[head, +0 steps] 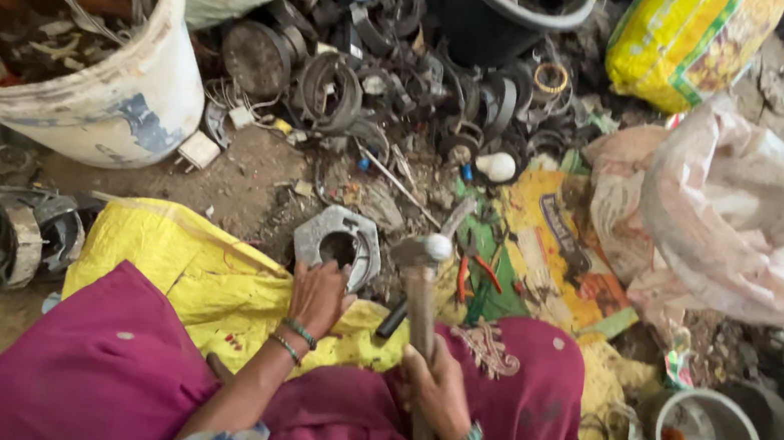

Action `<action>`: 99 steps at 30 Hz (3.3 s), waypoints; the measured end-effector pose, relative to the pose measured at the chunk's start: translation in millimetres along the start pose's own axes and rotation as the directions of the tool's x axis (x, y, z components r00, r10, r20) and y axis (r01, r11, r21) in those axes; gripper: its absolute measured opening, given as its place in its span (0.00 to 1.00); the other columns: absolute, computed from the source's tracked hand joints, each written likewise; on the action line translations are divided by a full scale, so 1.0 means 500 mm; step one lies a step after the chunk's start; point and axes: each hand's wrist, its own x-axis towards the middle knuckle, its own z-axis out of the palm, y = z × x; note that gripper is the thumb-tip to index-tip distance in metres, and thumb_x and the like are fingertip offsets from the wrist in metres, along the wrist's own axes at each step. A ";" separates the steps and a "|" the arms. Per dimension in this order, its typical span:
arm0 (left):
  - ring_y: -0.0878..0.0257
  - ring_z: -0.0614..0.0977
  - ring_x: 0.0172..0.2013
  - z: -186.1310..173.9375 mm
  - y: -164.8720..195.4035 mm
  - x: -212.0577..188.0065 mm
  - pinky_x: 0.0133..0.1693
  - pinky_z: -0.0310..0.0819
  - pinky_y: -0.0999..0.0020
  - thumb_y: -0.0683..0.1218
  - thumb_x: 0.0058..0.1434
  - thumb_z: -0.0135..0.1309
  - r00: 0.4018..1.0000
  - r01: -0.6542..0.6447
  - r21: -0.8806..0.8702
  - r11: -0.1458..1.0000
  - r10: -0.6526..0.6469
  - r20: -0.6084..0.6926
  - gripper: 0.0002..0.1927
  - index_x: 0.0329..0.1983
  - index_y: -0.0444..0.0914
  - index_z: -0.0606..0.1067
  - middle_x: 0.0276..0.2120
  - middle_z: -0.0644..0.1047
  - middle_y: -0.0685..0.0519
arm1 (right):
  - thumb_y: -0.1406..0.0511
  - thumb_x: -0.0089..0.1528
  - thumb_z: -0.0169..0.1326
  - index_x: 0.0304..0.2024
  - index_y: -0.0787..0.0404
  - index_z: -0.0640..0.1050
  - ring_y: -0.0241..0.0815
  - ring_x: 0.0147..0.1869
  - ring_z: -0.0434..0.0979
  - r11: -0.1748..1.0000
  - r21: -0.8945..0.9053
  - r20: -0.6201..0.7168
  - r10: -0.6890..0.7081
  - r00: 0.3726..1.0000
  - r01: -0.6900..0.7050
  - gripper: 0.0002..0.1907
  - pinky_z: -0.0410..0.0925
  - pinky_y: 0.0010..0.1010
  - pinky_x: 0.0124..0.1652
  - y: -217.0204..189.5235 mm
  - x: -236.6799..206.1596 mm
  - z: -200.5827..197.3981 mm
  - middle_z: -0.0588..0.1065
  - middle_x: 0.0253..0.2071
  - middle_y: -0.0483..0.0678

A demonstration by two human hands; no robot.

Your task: The person sits on the ground and hammers a curved metal blade against a hexagonal metal block, repeatedly repositioning the blade and striking it with a hammer to work the metal. They also run a file along the blade between hammering and continue hammering.

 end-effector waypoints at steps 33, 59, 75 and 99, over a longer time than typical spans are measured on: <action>0.50 0.78 0.44 -0.038 -0.005 0.011 0.46 0.66 0.54 0.44 0.51 0.68 0.997 0.024 -0.132 0.991 -0.013 0.082 0.27 0.56 0.38 0.78 0.37 0.75 0.46 | 0.67 0.71 0.49 0.45 0.62 0.72 0.35 0.27 0.79 0.646 0.053 -0.327 -0.710 0.624 0.762 0.04 0.76 0.27 0.25 -0.110 -0.037 -0.131 0.78 0.30 0.48; 0.51 0.78 0.46 -0.030 0.013 0.017 0.46 0.64 0.50 0.47 0.52 0.66 0.997 0.045 -0.082 0.996 -0.040 0.065 0.24 0.53 0.37 0.77 0.39 0.75 0.47 | 0.68 0.66 0.51 0.48 0.64 0.72 0.37 0.24 0.79 0.830 0.092 -0.344 -0.493 0.799 0.551 0.09 0.74 0.30 0.22 -0.056 0.035 -0.064 0.77 0.30 0.49; 0.52 0.77 0.45 -0.032 0.014 0.021 0.45 0.65 0.52 0.48 0.52 0.66 1.000 0.030 -0.101 0.994 -0.030 0.003 0.27 0.55 0.39 0.77 0.38 0.74 0.49 | 0.68 0.67 0.48 0.50 0.66 0.70 0.36 0.23 0.78 0.775 0.069 -0.311 -0.582 0.752 0.628 0.10 0.74 0.25 0.19 -0.116 -0.030 -0.128 0.77 0.29 0.50; 0.53 0.77 0.44 -0.015 0.020 0.025 0.45 0.65 0.51 0.50 0.53 0.67 0.999 0.047 -0.071 0.996 -0.045 0.027 0.27 0.56 0.38 0.77 0.38 0.74 0.49 | 0.66 0.69 0.50 0.46 0.64 0.72 0.35 0.25 0.79 0.641 0.108 -0.368 -0.684 0.630 0.760 0.07 0.76 0.27 0.23 -0.145 -0.041 -0.125 0.78 0.30 0.49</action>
